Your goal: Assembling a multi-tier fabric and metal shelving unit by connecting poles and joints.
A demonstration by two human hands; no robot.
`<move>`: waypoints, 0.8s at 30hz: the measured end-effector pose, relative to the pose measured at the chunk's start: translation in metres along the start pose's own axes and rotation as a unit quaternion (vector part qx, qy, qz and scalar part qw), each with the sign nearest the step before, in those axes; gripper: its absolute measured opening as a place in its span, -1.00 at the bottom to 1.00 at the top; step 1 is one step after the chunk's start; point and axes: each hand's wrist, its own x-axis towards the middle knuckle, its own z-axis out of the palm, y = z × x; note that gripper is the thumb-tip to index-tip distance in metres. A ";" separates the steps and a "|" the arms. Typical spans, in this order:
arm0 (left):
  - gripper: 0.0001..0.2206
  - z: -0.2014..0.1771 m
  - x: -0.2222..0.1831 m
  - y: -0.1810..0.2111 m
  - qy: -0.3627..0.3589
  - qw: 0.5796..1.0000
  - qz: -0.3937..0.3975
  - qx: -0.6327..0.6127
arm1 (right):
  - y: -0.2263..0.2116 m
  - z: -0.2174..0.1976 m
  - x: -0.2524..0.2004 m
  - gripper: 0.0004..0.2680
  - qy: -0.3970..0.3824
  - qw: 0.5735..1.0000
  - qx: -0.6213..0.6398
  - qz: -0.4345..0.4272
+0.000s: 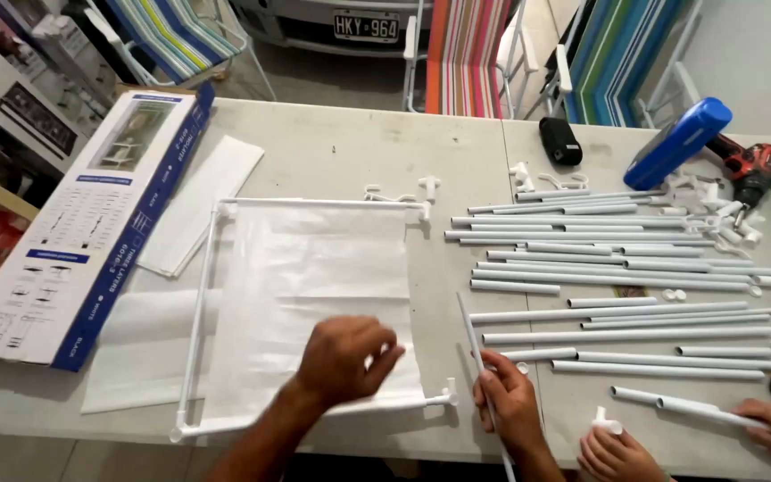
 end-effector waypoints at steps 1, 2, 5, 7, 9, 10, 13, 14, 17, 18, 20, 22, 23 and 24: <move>-0.80 0.010 0.012 -0.023 -0.001 1.000 0.005 0.002 | 0.009 -0.002 0.001 -0.71 0.001 1.000 0.004 -0.004; -0.84 0.020 0.026 -0.047 -0.058 0.997 -0.047 0.034 | 0.018 -0.005 0.002 -0.71 0.007 1.000 0.012 -0.008; -0.86 0.066 0.059 -0.113 -0.129 0.981 -0.116 0.091 | 0.046 -0.015 0.003 -0.73 0.025 0.999 0.039 -0.025; -0.78 0.097 0.075 -0.149 -0.140 0.973 -0.139 0.118 | 0.053 -0.018 0.004 -0.75 0.030 0.997 0.056 -0.037; -0.54 0.127 0.095 -0.181 -0.128 0.966 -0.161 0.154 | 0.047 -0.016 0.006 -0.75 0.028 0.997 0.057 -0.052; -0.54 0.132 0.102 -0.183 -0.128 0.967 -0.154 0.156 | 0.048 -0.013 0.006 -0.75 0.031 0.996 0.062 -0.057; -0.57 0.157 0.112 -0.194 -0.213 0.943 -0.180 0.181 | 0.040 -0.011 0.000 -0.74 0.019 0.996 0.073 -0.039; -0.61 0.166 0.111 -0.203 -0.239 0.934 -0.176 0.200 | 0.030 -0.007 -0.006 -0.74 0.032 0.997 0.077 -0.007; -0.56 0.160 0.125 -0.206 -0.274 0.925 -0.169 0.199 | 0.052 -0.012 0.006 -0.73 0.039 0.996 0.076 -0.002; -0.50 0.153 0.130 -0.202 -0.288 0.926 -0.174 0.174 | 0.068 -0.017 0.014 -0.73 0.033 0.997 0.068 -0.021; -0.52 0.131 0.139 -0.176 -0.301 0.927 -0.161 0.159 | 0.066 -0.016 0.020 -0.72 0.028 0.998 0.052 -0.003; -0.53 0.116 0.150 -0.164 -0.312 0.927 -0.147 0.148 | 0.047 -0.005 0.031 -0.70 0.022 0.999 0.036 0.012; -0.60 0.114 0.147 -0.160 -0.312 0.931 -0.125 0.146 | 0.032 0.003 0.029 -0.69 0.017 0.997 0.075 0.018; -0.67 0.112 0.144 -0.156 -0.311 0.934 -0.102 0.145 | 0.018 0.011 0.027 -0.67 0.013 0.993 0.114 0.024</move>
